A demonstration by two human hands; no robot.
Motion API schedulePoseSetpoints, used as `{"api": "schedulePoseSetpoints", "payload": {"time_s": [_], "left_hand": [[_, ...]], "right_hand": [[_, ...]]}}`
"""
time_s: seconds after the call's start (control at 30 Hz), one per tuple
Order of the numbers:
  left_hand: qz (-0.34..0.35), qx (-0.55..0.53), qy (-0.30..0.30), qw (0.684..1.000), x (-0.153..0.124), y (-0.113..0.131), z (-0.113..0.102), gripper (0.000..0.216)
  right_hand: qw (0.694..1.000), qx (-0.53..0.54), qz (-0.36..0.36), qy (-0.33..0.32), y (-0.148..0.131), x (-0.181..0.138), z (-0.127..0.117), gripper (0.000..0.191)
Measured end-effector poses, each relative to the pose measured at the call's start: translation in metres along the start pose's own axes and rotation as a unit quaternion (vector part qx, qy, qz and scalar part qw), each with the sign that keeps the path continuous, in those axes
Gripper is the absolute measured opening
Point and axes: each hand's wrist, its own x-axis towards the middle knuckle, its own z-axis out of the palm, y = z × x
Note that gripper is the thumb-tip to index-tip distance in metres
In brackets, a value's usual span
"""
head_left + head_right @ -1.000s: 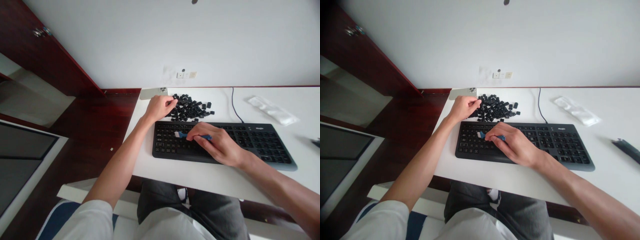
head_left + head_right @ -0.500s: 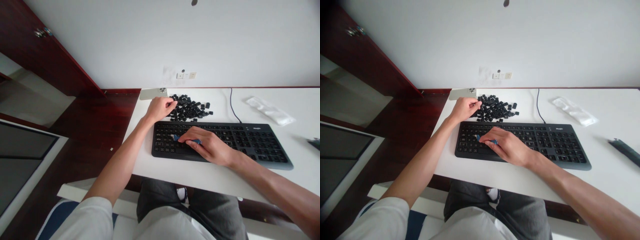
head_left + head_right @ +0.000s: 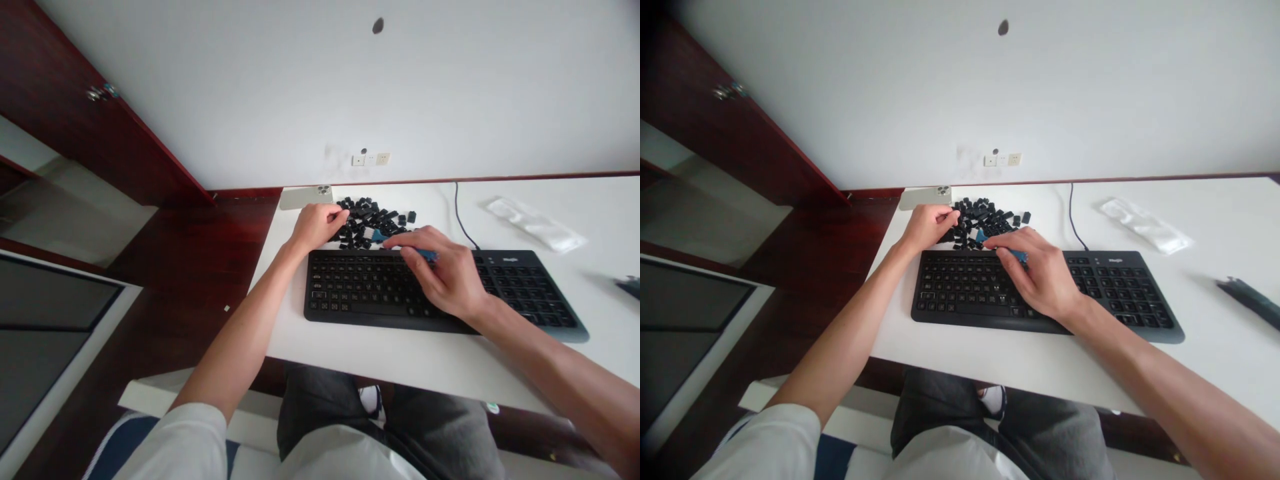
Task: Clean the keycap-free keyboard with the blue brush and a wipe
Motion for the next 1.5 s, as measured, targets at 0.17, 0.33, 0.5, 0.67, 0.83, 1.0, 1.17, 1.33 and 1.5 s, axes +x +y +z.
{"api": "schedulePoseSetpoints", "payload": {"time_s": [0.17, 0.33, 0.5, 0.67, 0.83, 1.0, 1.17, 1.33, 1.5], "left_hand": [[0.004, 0.000, -0.013, 1.000, -0.001, 0.002, 0.002, 0.047], [0.003, -0.028, -0.003, 1.000, -0.003, 0.006, 0.001, 0.027], [-0.016, -0.016, 0.009, 1.000, -0.004, 0.009, -0.005, 0.031], [-0.006, -0.005, 0.001, 1.000, -0.005, 0.019, -0.008, 0.031], [0.004, 0.000, -0.024, 1.000, -0.007, 0.027, -0.005, 0.034], [-0.005, 0.014, -0.033, 0.999, -0.007, 0.028, -0.002, 0.034], [0.002, 0.025, -0.036, 0.999, -0.008, 0.030, -0.001, 0.031], [0.018, 0.030, -0.033, 0.999, -0.009, 0.033, 0.000, 0.027], [0.018, 0.038, -0.038, 0.998, -0.009, 0.034, 0.001, 0.027]], "right_hand": [[0.999, -0.012, 0.022, -0.021, 0.012, 0.006, -0.002, 0.023], [0.998, 0.009, 0.052, -0.040, 0.016, 0.006, 0.004, 0.027], [0.995, 0.014, 0.088, -0.038, 0.026, 0.012, -0.014, 0.028], [0.991, 0.005, 0.122, 0.063, 0.065, 0.021, -0.063, 0.051], [0.968, 0.064, 0.192, 0.151, 0.101, 0.025, -0.097, 0.057], [0.927, 0.221, 0.230, 0.197, 0.108, 0.030, -0.101, 0.020], [0.874, 0.380, 0.254, 0.165, 0.102, 0.032, -0.102, 0.026], [0.777, 0.533, 0.331, 0.052, 0.088, 0.031, -0.079, 0.036], [0.750, 0.552, 0.365, -0.013, 0.072, 0.031, -0.061, 0.024]]}}
